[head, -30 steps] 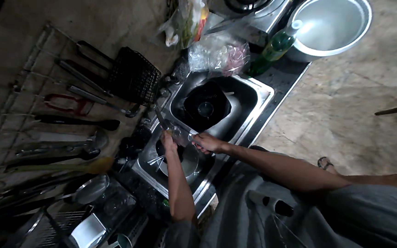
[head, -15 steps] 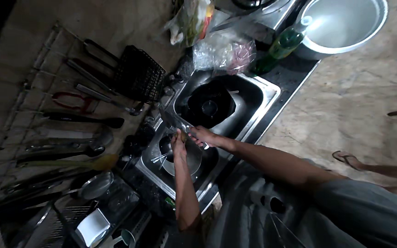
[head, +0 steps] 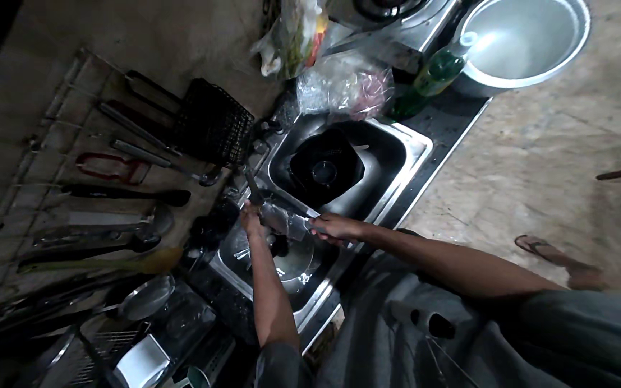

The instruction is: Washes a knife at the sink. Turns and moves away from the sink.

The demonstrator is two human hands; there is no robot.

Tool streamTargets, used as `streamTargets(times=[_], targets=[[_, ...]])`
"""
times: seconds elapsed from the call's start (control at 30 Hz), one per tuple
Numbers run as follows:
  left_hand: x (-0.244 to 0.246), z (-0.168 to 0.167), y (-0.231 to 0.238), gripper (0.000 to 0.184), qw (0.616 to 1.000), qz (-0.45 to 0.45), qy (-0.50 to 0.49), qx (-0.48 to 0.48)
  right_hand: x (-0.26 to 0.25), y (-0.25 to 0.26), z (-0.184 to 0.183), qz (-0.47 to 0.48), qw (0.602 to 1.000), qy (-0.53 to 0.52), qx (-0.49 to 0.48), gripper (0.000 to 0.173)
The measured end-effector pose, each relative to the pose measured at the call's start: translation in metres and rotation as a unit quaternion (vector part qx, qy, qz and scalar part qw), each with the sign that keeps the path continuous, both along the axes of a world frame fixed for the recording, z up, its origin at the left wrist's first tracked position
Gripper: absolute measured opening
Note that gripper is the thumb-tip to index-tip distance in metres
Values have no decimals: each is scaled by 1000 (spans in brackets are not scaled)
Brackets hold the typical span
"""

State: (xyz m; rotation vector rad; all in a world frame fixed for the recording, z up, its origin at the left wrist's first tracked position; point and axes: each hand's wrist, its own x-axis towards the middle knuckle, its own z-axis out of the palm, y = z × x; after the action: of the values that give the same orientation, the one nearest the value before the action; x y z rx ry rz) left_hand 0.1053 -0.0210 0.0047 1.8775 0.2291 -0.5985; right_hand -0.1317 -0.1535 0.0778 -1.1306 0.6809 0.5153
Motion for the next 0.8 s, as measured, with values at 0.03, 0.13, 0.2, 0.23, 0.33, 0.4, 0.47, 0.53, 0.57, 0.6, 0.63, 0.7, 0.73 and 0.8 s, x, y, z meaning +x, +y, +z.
streamTargets(times=[0.03,0.13,0.2,0.23,0.33,0.4,0.47,0.53,0.57,0.6,0.63,0.7,0.73,0.8], targets=[[7,-3,4,47,998,-22,-48,32,-2,-2,1,6,1000,4,-13,49],[30,0,16,53,946,-127,-208,213,0,-4,-2,10,999,10,-51,51],[41,12,17,51,895,-171,-275,305,9,-7,-7,10,998,13,-64,53],[46,15,18,47,872,-179,-301,342,14,-8,-11,7,998,15,-60,54],[64,10,26,43,798,-213,-366,428,29,-6,-24,-38,999,3,-8,54],[71,6,30,45,763,-247,-385,457,37,-5,-30,-73,996,-2,42,53],[68,6,28,48,768,-254,-387,442,43,-3,-30,-101,992,4,80,52],[49,13,18,40,829,-230,-365,356,47,-1,-31,-125,986,8,108,51],[37,14,11,41,879,-208,-322,283,49,0,-32,-134,984,8,118,50],[26,12,4,45,928,-178,-259,200,49,-1,-33,-138,982,8,125,50],[17,9,-2,49,966,-139,-189,113,49,-1,-33,-138,982,5,132,49],[4,6,-13,52,996,-52,-66,-32,47,-1,-34,-128,981,3,144,49],[2,5,-16,51,996,-24,-20,-78,44,0,-34,-122,982,6,147,49],[2,2,-22,44,991,23,36,-126,38,1,-31,-106,984,8,140,48]])
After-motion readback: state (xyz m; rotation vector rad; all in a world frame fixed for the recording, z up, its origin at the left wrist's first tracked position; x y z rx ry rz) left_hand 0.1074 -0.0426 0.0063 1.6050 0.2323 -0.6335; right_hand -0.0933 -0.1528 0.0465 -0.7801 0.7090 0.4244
